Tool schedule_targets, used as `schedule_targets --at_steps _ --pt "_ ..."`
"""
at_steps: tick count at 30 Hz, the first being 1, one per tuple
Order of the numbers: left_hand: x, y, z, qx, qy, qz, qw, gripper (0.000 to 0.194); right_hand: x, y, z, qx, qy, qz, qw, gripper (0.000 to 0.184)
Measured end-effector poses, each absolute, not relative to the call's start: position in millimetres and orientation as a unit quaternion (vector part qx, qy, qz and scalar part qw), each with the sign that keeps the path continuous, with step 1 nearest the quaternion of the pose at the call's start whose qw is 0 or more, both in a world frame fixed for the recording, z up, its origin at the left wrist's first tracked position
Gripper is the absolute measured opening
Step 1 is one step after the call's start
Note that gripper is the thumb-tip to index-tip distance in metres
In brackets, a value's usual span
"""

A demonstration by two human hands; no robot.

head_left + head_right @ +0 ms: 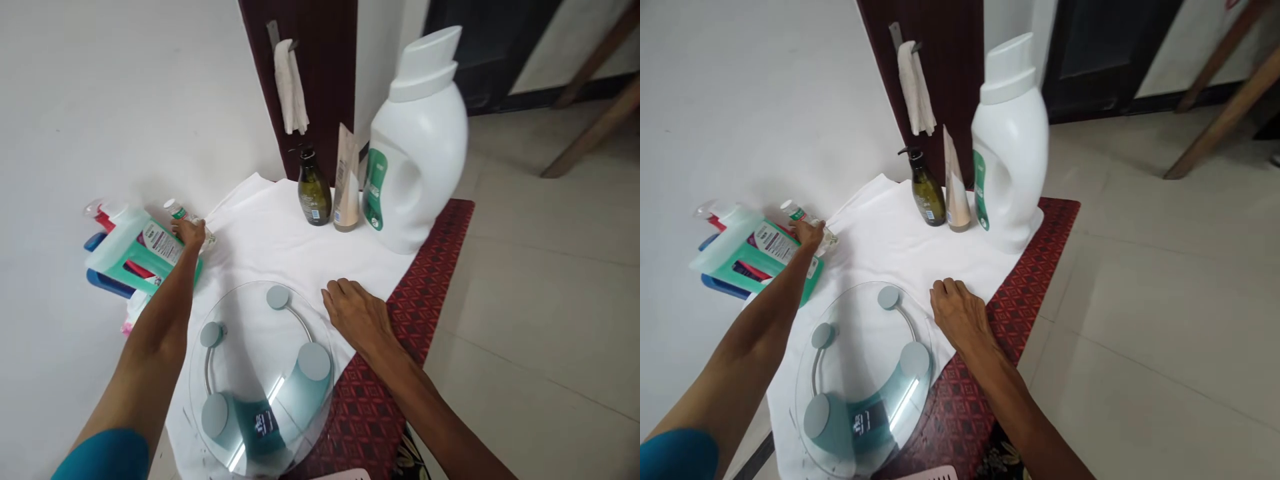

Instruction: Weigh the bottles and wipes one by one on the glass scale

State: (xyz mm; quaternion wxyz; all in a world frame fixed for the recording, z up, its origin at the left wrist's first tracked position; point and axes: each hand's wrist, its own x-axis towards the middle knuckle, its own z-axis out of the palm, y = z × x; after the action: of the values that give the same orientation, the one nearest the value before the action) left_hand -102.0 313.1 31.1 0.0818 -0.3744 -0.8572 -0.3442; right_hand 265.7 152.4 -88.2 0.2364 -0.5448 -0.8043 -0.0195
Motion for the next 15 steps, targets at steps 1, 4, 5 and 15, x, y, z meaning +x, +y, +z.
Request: schedule_targets --at_steps 1,4,5,15 --pt "-100.9 312.1 32.5 -0.377 -0.851 -0.357 0.079 0.092 265.5 152.1 -84.8 -0.549 -0.805 -0.005 0.225 0.026" --pt "-92.7 306.5 39.4 -0.394 -0.817 -0.414 0.078 0.104 265.3 151.1 -75.2 -0.560 -0.805 0.035 0.196 0.028" --pt "-88.1 303.9 41.9 -0.406 -0.798 -0.436 0.087 0.107 265.3 150.8 -72.7 -0.562 -0.804 0.045 0.189 0.028" --pt "54.2 329.4 26.4 -0.710 -0.570 -0.414 0.021 0.117 266.6 149.4 -69.7 -0.558 -0.810 0.084 0.161 0.033"
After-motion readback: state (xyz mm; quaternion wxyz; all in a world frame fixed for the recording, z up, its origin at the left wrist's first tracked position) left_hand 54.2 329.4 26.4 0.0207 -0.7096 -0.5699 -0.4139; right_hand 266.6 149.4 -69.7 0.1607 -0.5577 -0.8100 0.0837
